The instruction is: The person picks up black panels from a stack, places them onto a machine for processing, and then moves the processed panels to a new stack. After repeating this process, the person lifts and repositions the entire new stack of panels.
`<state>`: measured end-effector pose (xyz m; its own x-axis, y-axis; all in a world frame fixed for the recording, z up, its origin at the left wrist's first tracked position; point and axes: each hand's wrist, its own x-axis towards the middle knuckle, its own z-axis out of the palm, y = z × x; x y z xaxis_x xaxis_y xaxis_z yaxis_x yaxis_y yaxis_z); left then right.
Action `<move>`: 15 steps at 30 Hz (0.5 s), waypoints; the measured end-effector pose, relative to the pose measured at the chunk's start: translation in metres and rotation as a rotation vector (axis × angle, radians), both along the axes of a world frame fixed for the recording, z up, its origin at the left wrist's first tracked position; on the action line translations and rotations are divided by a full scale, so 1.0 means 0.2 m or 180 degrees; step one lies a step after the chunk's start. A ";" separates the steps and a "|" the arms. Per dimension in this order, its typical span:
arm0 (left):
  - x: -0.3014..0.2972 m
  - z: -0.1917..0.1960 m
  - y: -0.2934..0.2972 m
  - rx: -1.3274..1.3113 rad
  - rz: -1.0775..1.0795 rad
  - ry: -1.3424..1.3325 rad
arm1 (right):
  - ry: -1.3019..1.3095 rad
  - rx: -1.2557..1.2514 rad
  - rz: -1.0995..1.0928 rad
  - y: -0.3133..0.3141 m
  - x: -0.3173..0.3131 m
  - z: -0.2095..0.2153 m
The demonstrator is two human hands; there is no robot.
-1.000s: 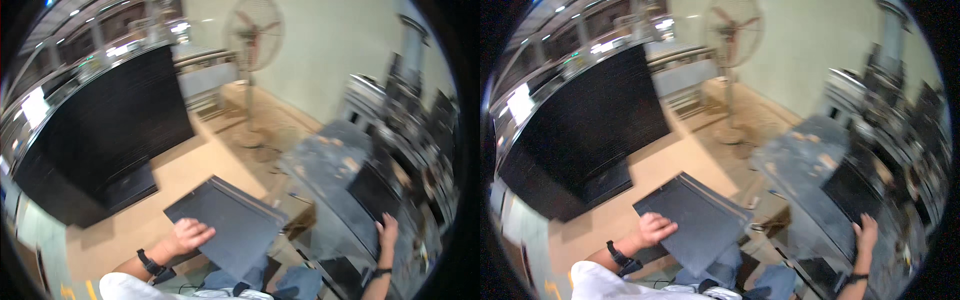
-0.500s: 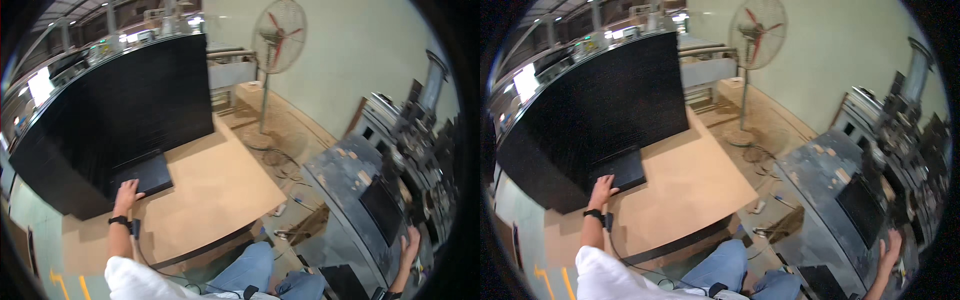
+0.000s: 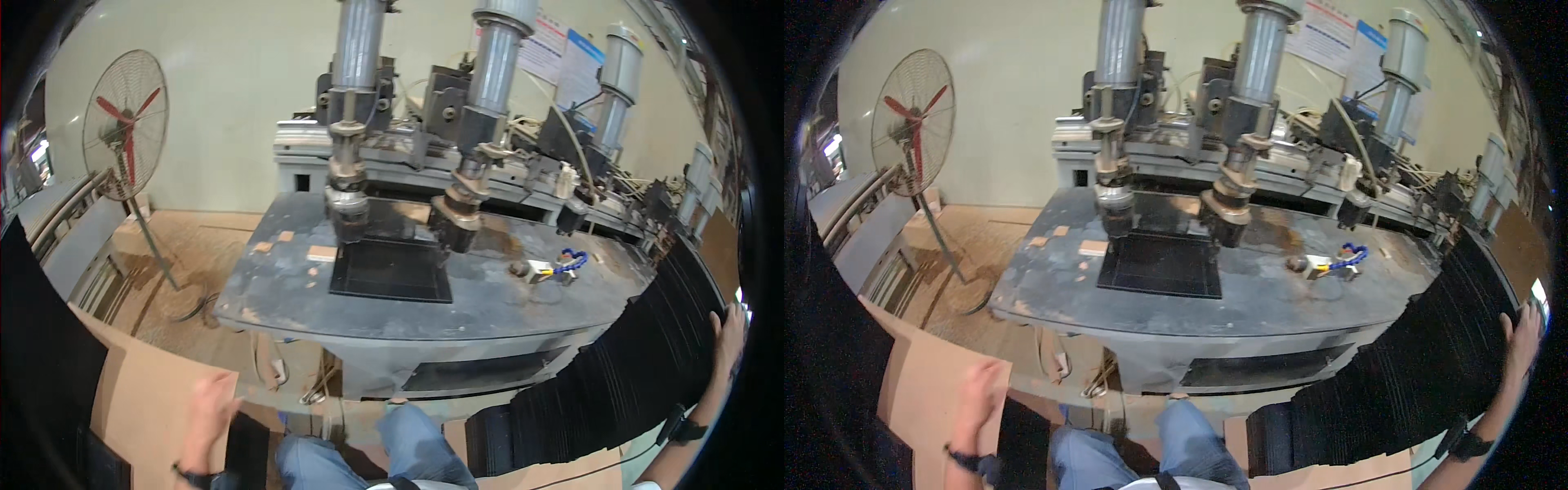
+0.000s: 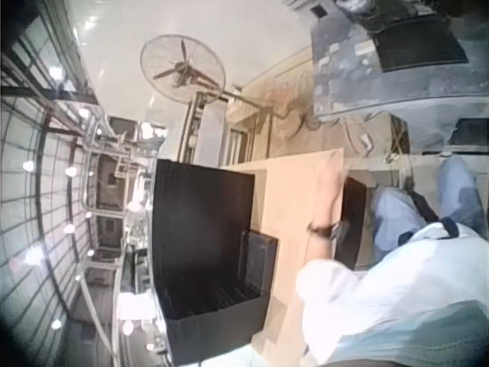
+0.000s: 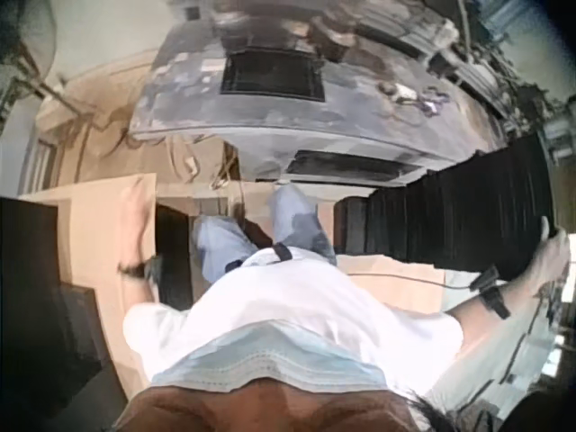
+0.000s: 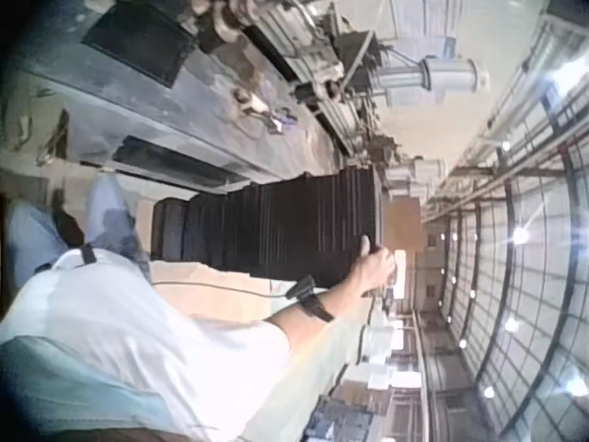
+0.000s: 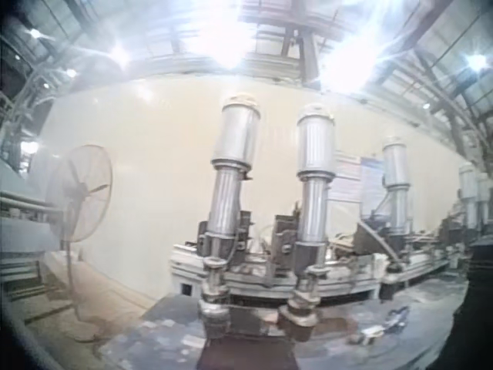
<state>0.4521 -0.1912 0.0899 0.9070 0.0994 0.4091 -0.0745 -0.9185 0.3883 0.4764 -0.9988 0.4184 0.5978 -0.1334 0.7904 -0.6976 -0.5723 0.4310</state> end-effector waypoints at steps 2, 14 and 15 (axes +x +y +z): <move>0.54 0.12 -0.39 0.0479 -0.1010 -0.0383 | -0.0188 0.0219 0.0099 0.25 -0.02 0.01; 1.29 -0.09 -1.05 0.0624 -0.0842 -0.0244 | 0.0946 0.1172 0.4399 1.35 0.77 -0.57; 1.19 -0.06 -1.05 0.0759 -0.0928 -0.0331 | 0.1075 0.1195 0.4521 1.38 0.89 -0.71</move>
<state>0.6893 -0.4014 0.0786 0.8356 -0.2655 0.4810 -0.3736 -0.9165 0.1431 0.6548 -0.7234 0.2770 0.5415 0.5386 0.6455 0.6147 -0.7775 0.1331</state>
